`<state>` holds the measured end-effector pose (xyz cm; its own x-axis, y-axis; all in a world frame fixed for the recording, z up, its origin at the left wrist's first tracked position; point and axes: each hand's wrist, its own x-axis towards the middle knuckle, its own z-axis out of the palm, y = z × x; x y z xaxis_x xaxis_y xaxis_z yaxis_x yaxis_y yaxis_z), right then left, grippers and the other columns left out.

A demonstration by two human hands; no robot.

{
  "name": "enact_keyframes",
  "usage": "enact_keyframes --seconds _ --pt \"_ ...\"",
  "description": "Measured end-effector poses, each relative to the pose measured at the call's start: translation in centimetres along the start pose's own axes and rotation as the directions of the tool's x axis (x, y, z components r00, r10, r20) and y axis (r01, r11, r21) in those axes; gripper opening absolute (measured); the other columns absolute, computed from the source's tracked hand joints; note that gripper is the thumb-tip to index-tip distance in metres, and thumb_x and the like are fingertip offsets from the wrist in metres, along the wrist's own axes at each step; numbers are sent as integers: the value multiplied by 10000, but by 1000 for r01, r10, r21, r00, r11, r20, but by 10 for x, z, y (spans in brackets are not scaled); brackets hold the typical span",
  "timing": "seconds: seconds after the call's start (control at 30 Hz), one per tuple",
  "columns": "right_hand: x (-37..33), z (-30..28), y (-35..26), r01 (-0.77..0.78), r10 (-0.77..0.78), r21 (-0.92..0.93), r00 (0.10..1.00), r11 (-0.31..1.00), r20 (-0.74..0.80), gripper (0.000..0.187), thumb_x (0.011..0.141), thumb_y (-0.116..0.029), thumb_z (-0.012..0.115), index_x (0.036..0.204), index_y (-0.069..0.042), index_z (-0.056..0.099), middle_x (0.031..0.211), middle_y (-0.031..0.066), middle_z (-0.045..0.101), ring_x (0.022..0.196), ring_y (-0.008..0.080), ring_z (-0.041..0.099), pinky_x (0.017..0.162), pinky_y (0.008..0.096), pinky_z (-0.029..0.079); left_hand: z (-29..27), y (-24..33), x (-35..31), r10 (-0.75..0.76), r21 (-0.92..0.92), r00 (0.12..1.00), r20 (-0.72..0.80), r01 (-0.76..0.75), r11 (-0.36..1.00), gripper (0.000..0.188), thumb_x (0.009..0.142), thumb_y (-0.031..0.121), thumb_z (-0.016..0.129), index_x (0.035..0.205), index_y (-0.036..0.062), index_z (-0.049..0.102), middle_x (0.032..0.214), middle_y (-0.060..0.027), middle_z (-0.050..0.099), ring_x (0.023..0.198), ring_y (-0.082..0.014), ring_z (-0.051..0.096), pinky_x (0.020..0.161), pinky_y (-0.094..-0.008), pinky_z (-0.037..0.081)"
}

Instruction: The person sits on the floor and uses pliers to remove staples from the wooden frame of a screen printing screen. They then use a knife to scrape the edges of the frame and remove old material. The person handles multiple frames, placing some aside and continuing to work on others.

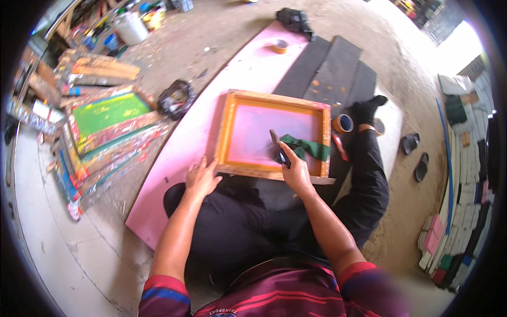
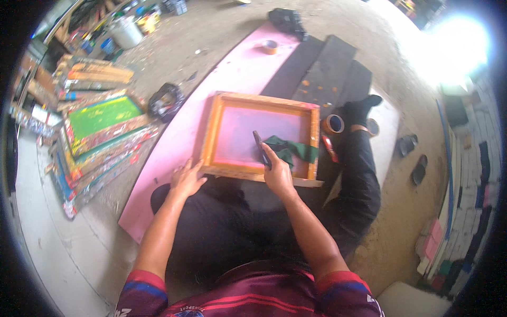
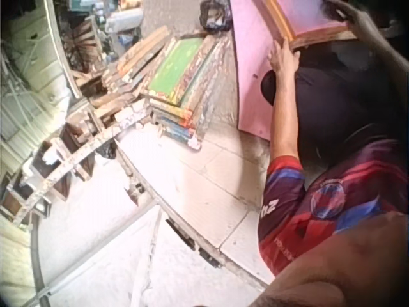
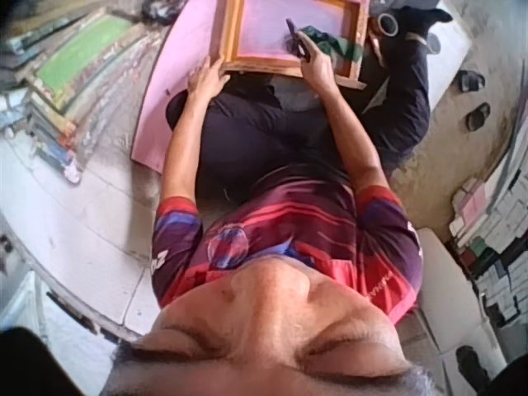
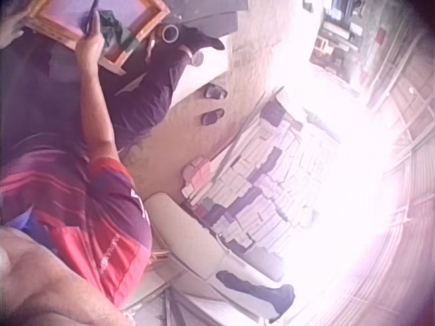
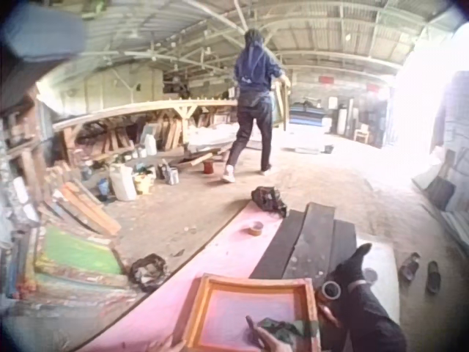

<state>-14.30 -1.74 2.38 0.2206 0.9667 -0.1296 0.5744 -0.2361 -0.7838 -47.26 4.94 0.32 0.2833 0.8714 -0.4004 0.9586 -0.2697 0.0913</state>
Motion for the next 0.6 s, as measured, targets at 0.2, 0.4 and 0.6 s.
enact_keyframes --seconds 0.2,0.4,0.6 --pt "24 -66 58 -115 84 -117 966 986 -245 640 997 -327 737 1604 -274 539 1133 277 717 1121 489 708 960 552 558 -6 8 2 0 61 999 40 -3 998 839 958 513 770 1682 251 438 1717 -190 424 1440 -441 558 1203 -587 411" --pt "30 -109 133 -298 167 -273 893 915 -417 627 1026 -410 701 1619 -324 514 1226 250 617 1179 464 660 972 554 555 7 -1 8 87 55 995 -45 -84 995 827 951 471 781 1656 166 473 1656 -189 507 1403 -423 580 1191 -557 423" --pt "50 -159 146 -437 387 54 725 898 -570 637 1044 -476 685 1634 -318 502 1222 268 599 1200 465 642 1019 545 537 10 -1 12 112 -15 975 -190 -117 993 670 927 394 813 1496 80 649 1607 -214 547 1441 -420 533 1194 -557 416"
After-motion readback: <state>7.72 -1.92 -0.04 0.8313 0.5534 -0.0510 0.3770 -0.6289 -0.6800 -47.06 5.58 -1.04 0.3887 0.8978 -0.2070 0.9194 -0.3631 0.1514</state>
